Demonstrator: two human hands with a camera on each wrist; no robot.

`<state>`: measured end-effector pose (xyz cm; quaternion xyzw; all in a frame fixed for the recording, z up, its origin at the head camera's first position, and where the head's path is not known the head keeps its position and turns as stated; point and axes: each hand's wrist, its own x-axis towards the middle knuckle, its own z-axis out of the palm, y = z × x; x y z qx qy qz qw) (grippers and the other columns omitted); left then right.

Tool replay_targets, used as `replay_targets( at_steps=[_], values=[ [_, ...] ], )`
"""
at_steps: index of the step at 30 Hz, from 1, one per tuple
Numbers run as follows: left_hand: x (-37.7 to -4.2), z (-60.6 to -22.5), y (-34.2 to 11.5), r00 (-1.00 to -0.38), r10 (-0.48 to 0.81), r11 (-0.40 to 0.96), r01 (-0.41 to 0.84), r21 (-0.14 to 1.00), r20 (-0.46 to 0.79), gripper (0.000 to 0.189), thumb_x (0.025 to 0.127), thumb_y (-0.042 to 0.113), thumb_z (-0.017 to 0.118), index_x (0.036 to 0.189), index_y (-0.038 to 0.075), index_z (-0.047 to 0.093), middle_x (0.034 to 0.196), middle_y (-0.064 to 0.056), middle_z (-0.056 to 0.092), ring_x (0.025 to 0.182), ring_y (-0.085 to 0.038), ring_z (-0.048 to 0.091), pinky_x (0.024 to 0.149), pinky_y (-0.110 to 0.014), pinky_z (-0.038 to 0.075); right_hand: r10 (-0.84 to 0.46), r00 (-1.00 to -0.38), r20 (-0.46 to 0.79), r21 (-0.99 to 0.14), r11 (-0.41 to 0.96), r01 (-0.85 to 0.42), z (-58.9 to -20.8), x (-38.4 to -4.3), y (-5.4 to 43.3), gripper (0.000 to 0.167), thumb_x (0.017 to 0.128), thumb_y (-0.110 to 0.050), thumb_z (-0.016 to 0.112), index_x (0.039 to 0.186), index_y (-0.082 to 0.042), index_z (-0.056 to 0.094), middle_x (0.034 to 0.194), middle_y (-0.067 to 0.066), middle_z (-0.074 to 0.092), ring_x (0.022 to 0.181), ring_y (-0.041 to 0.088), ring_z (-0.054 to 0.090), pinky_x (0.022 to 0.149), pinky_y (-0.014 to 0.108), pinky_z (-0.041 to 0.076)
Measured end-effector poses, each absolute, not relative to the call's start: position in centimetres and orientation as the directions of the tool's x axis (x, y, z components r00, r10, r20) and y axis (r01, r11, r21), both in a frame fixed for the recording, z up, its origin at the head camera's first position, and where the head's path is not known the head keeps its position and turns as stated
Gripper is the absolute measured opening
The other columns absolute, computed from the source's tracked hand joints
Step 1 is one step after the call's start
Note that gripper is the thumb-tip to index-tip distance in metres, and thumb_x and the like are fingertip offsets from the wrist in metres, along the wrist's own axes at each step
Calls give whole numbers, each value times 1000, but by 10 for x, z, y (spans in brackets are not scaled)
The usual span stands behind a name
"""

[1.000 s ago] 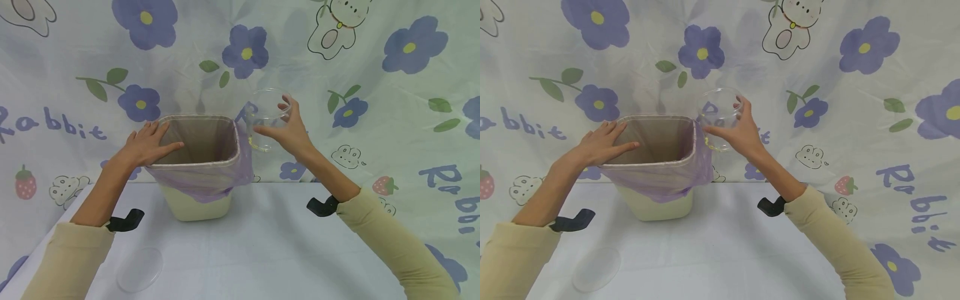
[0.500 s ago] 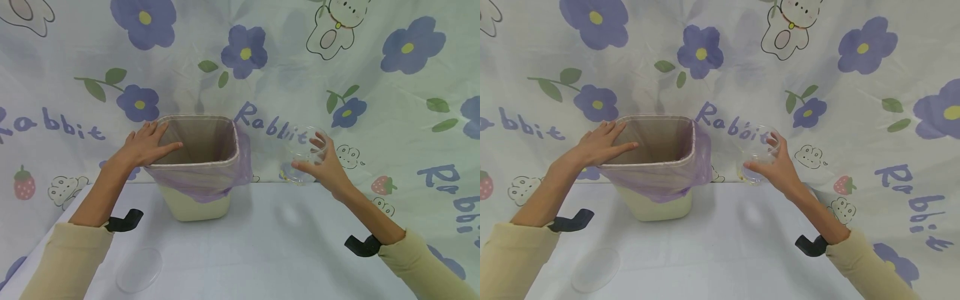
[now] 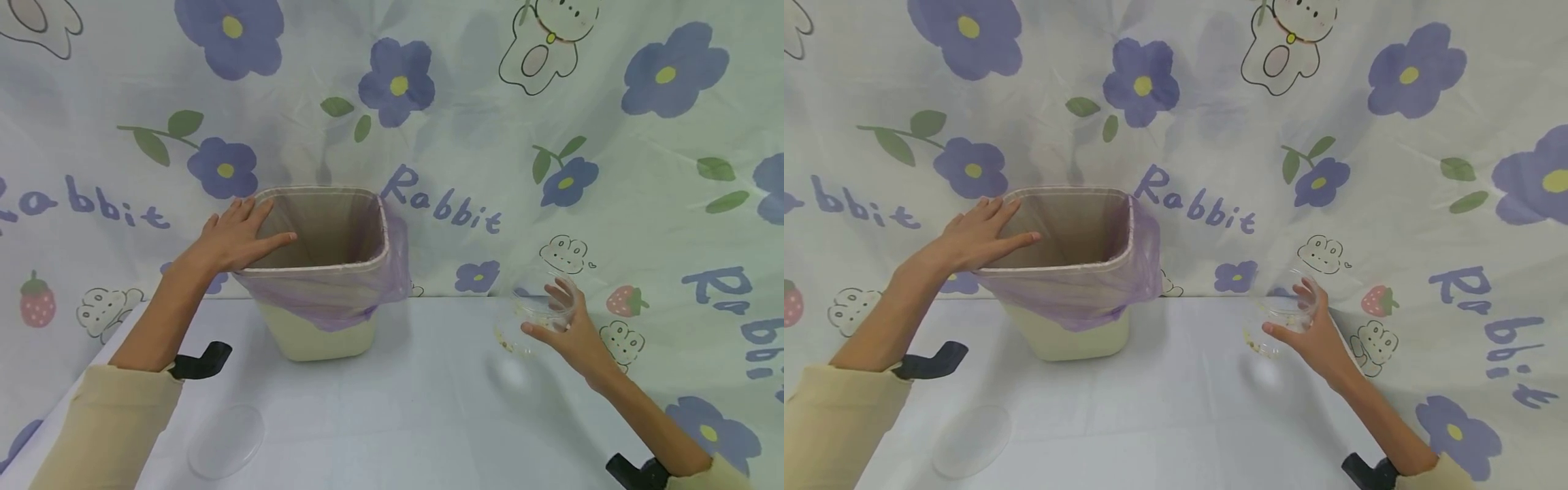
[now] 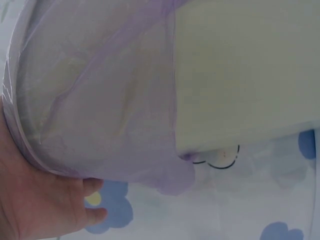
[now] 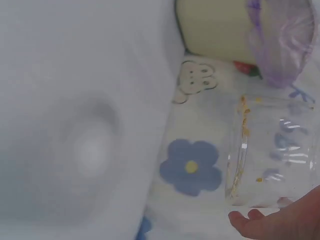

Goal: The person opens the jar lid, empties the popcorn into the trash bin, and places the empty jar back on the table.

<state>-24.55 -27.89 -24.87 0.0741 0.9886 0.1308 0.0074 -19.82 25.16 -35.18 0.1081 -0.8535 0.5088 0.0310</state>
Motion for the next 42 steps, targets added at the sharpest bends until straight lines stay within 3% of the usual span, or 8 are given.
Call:
replay_targets(
  at_steps=[12,25,28,33,35,37,40,42],
  values=[
    [-242,-248,-278,-989,151,955,146,259,-1,93,99,59,44,157,-4,8,158,-37,1,144,-54,-5,108,-74,0,-92,-995,24,-891,450,-63,-409,-168,298,107,90,-14,75,158,-9,-6,159,29,16,140,51,21,107,68,24],
    [-241,-247,-276,-989,147,959,142,246,-4,93,99,59,44,157,-4,7,157,-37,0,144,-54,-5,108,-74,0,-48,-999,-10,-893,451,-13,-451,-147,327,108,86,-4,76,158,-5,-6,153,35,22,136,52,26,102,74,25],
    [-241,-247,-276,-989,145,960,140,243,-2,93,99,59,44,157,-4,8,157,-37,1,144,-55,-4,108,-74,1,-46,-999,-12,-890,457,-11,-456,-145,331,108,87,-5,76,158,-5,-6,153,33,23,135,50,28,103,71,28],
    [-241,-245,-274,-989,146,960,140,244,-8,94,99,60,43,157,-4,7,158,-37,0,144,-54,-5,108,-74,0,-40,-999,2,-861,508,-22,-464,-142,338,107,87,-6,76,158,-4,-4,152,30,27,131,40,34,101,30,42],
    [-241,-245,-274,-989,146,961,138,239,-14,95,99,62,42,157,-4,6,158,-37,-1,144,-54,-6,108,-74,-1,-35,-999,-1,-858,513,-17,-466,-141,341,106,87,-6,76,157,-4,-4,152,30,27,131,40,34,100,31,43],
    [-241,-245,-274,-989,147,962,139,233,-19,96,98,63,41,157,-4,5,158,-37,-1,144,-54,-7,108,-74,-1,-38,-999,-6,-873,487,-14,-469,-140,343,107,88,-5,75,157,-5,-6,152,34,24,132,48,31,106,52,38],
    [-242,-246,-275,-988,150,964,142,223,-21,96,98,64,41,157,-3,5,158,-37,-2,144,-54,-7,108,-74,0,-28,-999,-16,-872,489,0,-472,-138,346,108,88,-7,75,157,-5,-8,152,34,23,133,51,29,104,46,41],
    [-242,-246,-275,-988,151,965,142,221,-22,96,99,64,41,157,-4,5,158,-37,-2,144,-55,-6,108,-74,0,-21,-1000,-18,-870,493,5,-474,-137,348,109,87,-6,75,156,-4,-9,151,35,24,132,52,30,94,25,43]
  ],
)
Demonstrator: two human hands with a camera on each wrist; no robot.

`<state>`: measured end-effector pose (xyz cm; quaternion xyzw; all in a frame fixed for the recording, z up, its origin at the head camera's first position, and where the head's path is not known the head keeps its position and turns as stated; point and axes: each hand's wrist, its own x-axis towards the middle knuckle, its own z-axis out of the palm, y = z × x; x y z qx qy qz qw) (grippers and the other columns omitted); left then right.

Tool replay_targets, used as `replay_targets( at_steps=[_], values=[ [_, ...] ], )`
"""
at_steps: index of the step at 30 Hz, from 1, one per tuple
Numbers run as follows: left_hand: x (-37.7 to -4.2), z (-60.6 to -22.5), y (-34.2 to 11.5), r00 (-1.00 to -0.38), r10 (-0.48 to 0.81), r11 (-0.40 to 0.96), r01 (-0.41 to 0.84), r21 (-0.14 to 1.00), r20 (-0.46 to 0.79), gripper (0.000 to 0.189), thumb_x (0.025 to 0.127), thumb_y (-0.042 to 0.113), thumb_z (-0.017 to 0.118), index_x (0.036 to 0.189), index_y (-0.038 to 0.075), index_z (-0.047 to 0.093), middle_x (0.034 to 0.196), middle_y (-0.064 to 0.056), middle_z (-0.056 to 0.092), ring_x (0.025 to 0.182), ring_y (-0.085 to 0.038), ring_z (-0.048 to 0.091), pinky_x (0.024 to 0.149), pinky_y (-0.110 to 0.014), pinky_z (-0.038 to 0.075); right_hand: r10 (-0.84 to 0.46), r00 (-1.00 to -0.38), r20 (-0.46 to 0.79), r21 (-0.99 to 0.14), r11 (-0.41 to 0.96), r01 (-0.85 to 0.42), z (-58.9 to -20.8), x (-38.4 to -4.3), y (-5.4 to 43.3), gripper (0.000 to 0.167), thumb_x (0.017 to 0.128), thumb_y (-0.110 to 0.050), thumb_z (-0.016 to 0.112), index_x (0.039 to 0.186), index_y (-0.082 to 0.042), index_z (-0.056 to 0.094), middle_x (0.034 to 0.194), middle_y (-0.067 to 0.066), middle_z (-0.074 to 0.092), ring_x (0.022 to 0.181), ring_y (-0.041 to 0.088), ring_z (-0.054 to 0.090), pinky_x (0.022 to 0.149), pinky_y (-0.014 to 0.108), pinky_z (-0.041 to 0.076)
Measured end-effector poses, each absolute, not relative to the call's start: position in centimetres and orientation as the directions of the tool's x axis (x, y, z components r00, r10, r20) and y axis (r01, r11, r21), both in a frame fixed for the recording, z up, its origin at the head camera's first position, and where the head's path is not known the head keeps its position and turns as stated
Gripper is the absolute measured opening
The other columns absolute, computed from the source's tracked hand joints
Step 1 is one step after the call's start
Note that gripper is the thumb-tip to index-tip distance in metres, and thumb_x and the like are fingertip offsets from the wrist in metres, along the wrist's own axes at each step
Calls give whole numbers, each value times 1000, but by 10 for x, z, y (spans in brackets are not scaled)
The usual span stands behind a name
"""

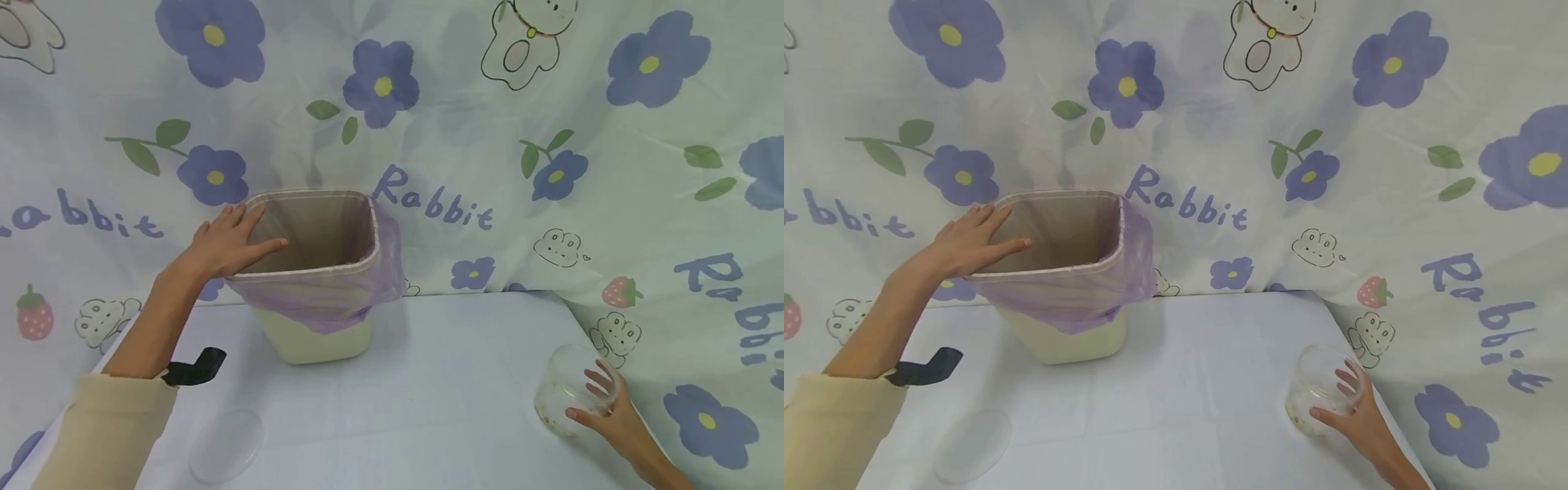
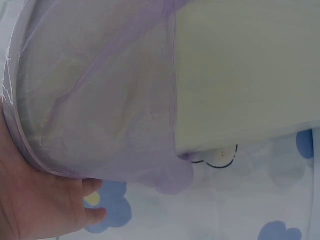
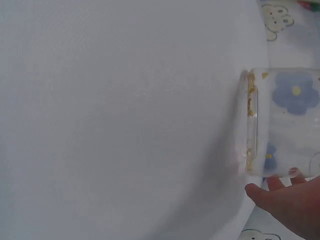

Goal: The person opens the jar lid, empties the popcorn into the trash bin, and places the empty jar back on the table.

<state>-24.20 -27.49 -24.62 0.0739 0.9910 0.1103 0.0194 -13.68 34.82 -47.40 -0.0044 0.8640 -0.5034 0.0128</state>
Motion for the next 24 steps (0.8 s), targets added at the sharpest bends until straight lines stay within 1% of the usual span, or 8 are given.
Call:
replay_targets(
  at_steps=[2,5,8,16,19,21,23,24],
  values=[
    [-242,-246,-275,-988,151,965,143,218,-21,96,98,63,41,157,-4,5,157,-37,-1,143,-55,-6,108,-74,0,-9,-1000,-29,-870,492,21,-475,-135,349,111,86,-6,76,156,-4,-10,150,34,24,131,52,31,88,19,42],
    [-241,-246,-275,-988,152,966,143,217,-22,96,99,63,42,157,-4,5,157,-37,-1,143,-55,-5,108,-74,1,-10,-999,-49,-899,435,40,-478,-134,350,116,84,-2,76,154,-5,-16,150,36,18,132,57,25,102,50,43],
    [-241,-245,-276,-988,153,965,146,219,-19,96,98,62,43,157,-4,6,157,-37,-1,143,-55,-5,108,-74,0,-18,-998,-59,-919,391,48,-480,-131,352,119,82,2,75,153,-6,-21,151,37,13,134,62,17,100,77,22],
    [-242,-246,-278,-988,151,966,143,214,-20,96,99,62,42,157,-4,5,157,-37,-2,143,-55,-5,107,-75,1,-27,-996,-85,-930,361,70,-480,-129,355,121,82,1,75,154,-10,-22,153,37,8,135,62,11,97,83,15],
    [-243,-245,-278,-988,152,966,144,216,-24,96,99,63,42,157,-4,5,157,-37,-2,143,-56,-5,107,-75,1,-37,-997,-62,-931,363,45,-480,-128,356,122,83,1,74,155,-17,-22,153,37,8,135,62,11,94,84,13],
    [-242,-244,-278,-988,155,965,146,219,-27,95,99,62,42,157,-4,6,157,-37,-2,143,-56,-5,107,-75,1,-41,-999,-22,-934,356,6,-479,-126,357,120,84,2,73,157,-25,-19,152,34,10,137,50,21,92,85,15],
    [-242,-243,-277,-987,159,964,148,220,-32,94,99,62,41,157,-3,7,157,-37,-1,143,-57,-4,107,-76,2,-55,-997,57,-922,380,-74,-477,-124,358,116,85,5,70,158,-30,-14,150,30,15,134,27,34,103,69,30],
    [-242,-243,-277,-986,160,964,148,221,-36,93,99,62,40,157,-3,7,157,-37,-1,142,-57,-3,106,-76,2,-56,-995,85,-913,395,-100,-474,-124,359,112,87,5,68,159,-32,-10,150,29,15,135,26,34,107,54,34]
  ],
)
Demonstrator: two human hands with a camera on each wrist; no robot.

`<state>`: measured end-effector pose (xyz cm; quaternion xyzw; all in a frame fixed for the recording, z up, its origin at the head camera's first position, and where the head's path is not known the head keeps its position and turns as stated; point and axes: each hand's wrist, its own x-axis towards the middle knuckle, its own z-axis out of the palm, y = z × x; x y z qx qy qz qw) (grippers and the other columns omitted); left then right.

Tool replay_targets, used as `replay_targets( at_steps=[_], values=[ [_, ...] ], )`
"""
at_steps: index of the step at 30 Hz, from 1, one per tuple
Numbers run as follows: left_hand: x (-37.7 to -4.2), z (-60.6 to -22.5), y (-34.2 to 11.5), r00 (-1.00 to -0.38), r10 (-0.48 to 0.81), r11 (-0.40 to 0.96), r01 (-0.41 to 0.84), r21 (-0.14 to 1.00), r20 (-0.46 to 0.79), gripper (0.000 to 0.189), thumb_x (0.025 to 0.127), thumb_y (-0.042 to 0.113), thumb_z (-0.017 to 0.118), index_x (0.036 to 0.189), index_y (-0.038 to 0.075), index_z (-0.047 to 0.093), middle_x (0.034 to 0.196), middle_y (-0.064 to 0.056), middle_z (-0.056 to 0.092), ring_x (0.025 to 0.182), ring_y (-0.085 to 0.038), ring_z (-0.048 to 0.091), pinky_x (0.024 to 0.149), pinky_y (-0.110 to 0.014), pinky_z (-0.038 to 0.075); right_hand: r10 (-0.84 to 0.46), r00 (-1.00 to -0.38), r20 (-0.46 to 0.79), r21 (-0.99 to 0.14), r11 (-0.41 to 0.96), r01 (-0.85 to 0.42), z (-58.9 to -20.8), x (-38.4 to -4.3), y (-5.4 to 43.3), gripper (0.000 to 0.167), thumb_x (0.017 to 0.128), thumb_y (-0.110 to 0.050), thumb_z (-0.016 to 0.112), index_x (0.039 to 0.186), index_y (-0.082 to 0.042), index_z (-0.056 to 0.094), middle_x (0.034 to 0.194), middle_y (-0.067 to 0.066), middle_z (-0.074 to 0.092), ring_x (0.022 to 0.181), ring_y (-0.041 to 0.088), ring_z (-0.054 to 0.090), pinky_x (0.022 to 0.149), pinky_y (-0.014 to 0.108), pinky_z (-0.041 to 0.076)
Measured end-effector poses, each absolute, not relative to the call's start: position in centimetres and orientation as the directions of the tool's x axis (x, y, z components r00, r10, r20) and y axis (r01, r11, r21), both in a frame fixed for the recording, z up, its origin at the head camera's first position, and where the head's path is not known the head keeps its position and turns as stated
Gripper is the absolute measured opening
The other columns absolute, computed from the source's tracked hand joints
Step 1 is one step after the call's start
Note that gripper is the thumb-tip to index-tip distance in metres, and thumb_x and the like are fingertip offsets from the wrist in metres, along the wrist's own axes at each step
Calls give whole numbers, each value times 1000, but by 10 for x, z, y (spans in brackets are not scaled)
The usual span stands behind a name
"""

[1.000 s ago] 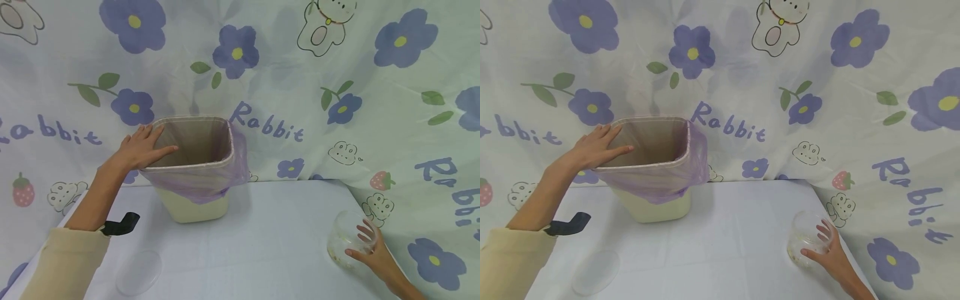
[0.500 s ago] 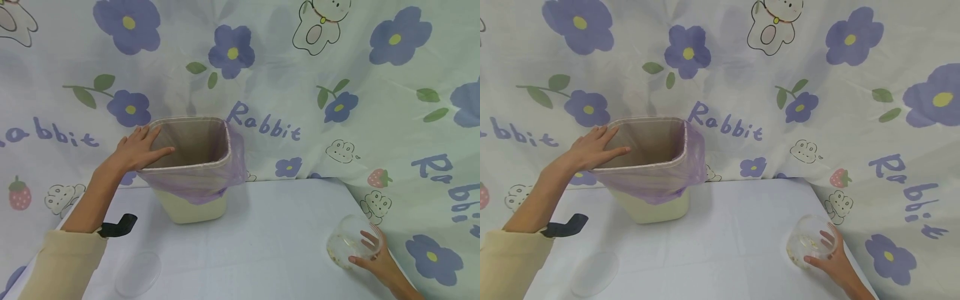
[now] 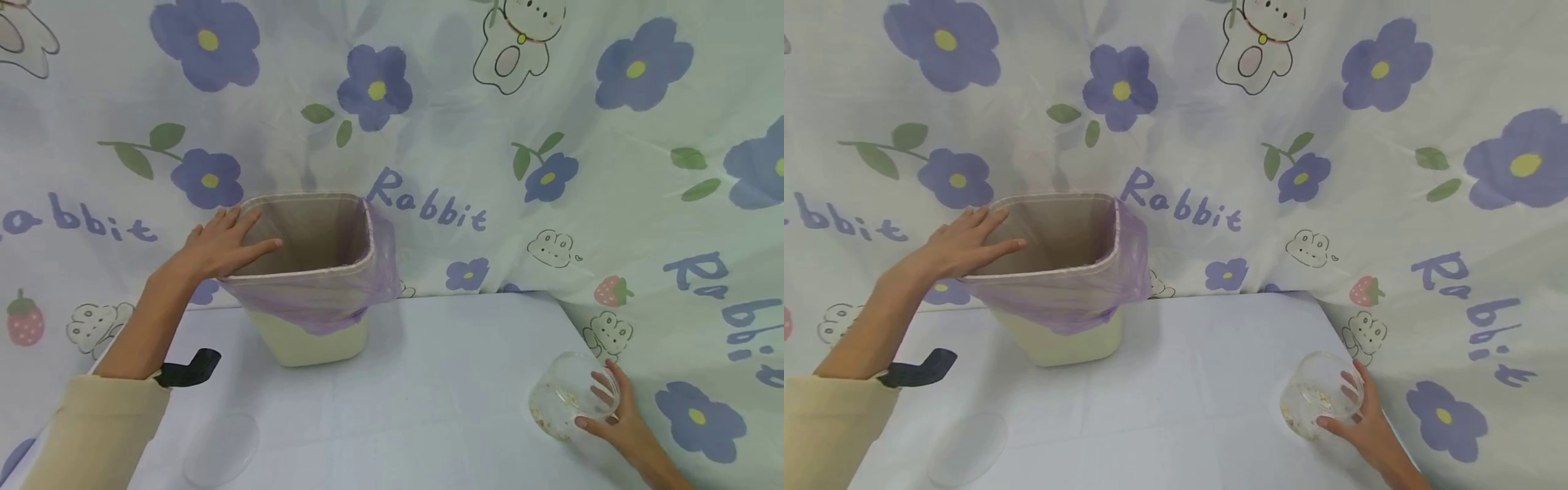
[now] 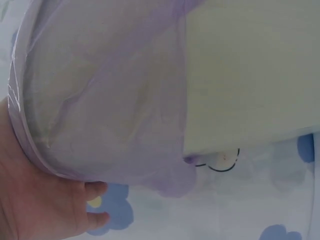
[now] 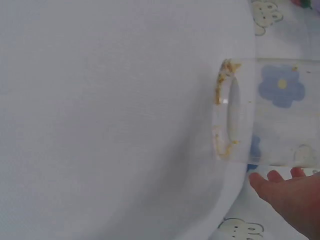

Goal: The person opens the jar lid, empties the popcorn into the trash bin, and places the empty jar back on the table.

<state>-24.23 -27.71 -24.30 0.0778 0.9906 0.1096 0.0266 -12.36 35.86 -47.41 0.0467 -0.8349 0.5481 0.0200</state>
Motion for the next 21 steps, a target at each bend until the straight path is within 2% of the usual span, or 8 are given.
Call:
replay_targets(
  at_steps=[1,4,7,8,11,17,19,21],
  values=[
    [-242,-243,-277,-986,160,963,148,224,-39,93,99,62,40,157,-3,7,157,-37,-1,142,-57,-3,106,-76,2,-51,-993,110,-903,411,-121,-470,-123,359,107,89,4,67,159,-32,-6,152,28,15,136,25,34,108,53,35],
    [-241,-243,-276,-985,166,959,151,239,-45,90,101,62,37,158,-2,9,157,-38,0,142,-58,-2,106,-77,3,-32,-969,245,-827,515,-226,-455,-125,358,85,96,1,61,161,-20,10,153,20,17,140,9,27,100,14,37],
    [-239,-241,-274,-983,179,953,161,256,-49,86,102,60,34,158,-1,10,157,-38,2,142,-58,-1,105,-77,3,-7,-925,380,-762,565,-318,-435,-128,355,60,101,-1,54,155,-5,29,155,4,20,141,2,19,107,11,25],
    [-239,-240,-273,-982,184,951,165,260,-50,85,103,60,33,158,0,10,157,-38,3,142,-58,-1,105,-78,3,-7,-900,436,-728,585,-358,-429,-129,354,54,101,1,53,151,-1,35,152,-1,23,135,-4,21,99,3,26],
    [-236,-237,-271,-980,190,950,169,262,-54,82,104,59,31,158,1,10,157,-38,4,142,-58,-1,105,-78,3,-24,-846,532,-663,610,-434,-409,-136,347,45,97,6,58,140,6,47,149,-12,30,136,-2,26,100,4,27],
    [-224,-232,-263,-968,251,934,240,263,-9,77,106,50,36,158,-1,14,157,-37,11,142,-58,6,107,-75,9,-114,-810,576,-554,674,-489,-378,-141,332,41,87,7,71,127,0,62,151,-7,38,137,-2,30,103,7,22],
    [-215,-232,-256,-958,285,925,282,253,25,76,106,48,41,157,-3,16,156,-37,14,142,-58,10,108,-73,12,-150,-819,554,-534,691,-488,-371,-141,327,42,88,3,72,128,-5,63,152,0,38,139,0,28,105,12,20],
    [-203,-232,-246,-949,310,921,316,229,64,77,104,47,47,157,-2,19,156,-36,16,142,-56,13,109,-70,15,-188,-832,522,-529,693,-489,-364,-142,322,41,90,-1,72,129,-7,62,154,7,36,142,8,26,114,31,22]
  ],
)
